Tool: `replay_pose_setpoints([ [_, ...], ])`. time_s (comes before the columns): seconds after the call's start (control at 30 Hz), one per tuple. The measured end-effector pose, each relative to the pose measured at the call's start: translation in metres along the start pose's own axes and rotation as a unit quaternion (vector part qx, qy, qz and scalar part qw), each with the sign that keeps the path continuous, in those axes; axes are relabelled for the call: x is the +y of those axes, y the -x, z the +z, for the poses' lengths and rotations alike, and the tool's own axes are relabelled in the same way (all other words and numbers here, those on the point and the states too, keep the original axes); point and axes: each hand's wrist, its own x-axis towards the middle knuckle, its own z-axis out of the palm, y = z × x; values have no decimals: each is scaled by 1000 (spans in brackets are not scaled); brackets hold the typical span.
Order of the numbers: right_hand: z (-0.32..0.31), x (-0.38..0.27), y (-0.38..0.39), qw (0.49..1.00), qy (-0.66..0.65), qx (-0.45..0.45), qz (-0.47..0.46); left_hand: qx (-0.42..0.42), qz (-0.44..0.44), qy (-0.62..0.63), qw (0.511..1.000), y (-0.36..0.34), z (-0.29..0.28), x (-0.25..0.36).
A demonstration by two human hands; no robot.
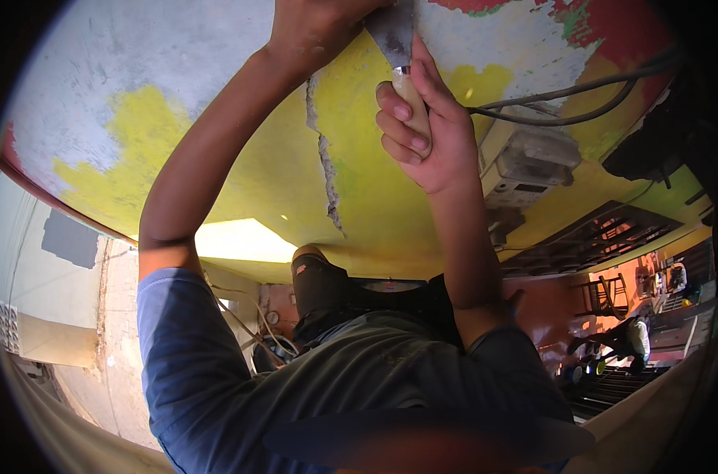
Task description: The person uses a putty knife to scrape and smooth a vertical crack in a yellow-painted wall. They repeatedly apply and smooth material along the crack, working around an electrical meter and conduit.
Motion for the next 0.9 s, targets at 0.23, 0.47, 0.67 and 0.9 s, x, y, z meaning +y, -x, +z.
replay_pose_setpoints([
  [0.23,-4,-3,-5,1000,14,-16,8,-10,14,2,1000,-11,0,-1],
  [0.47,-4,-3,4,999,-15,-24,36,-77,30,-4,997,-1,-1,4],
  [0.67,-13,-6,5,999,11,-11,31,-33,3,12,999,1,5,3],
  [0.9,-7,-3,13,999,-7,15,46,-63,-23,0,998,5,0,14],
])
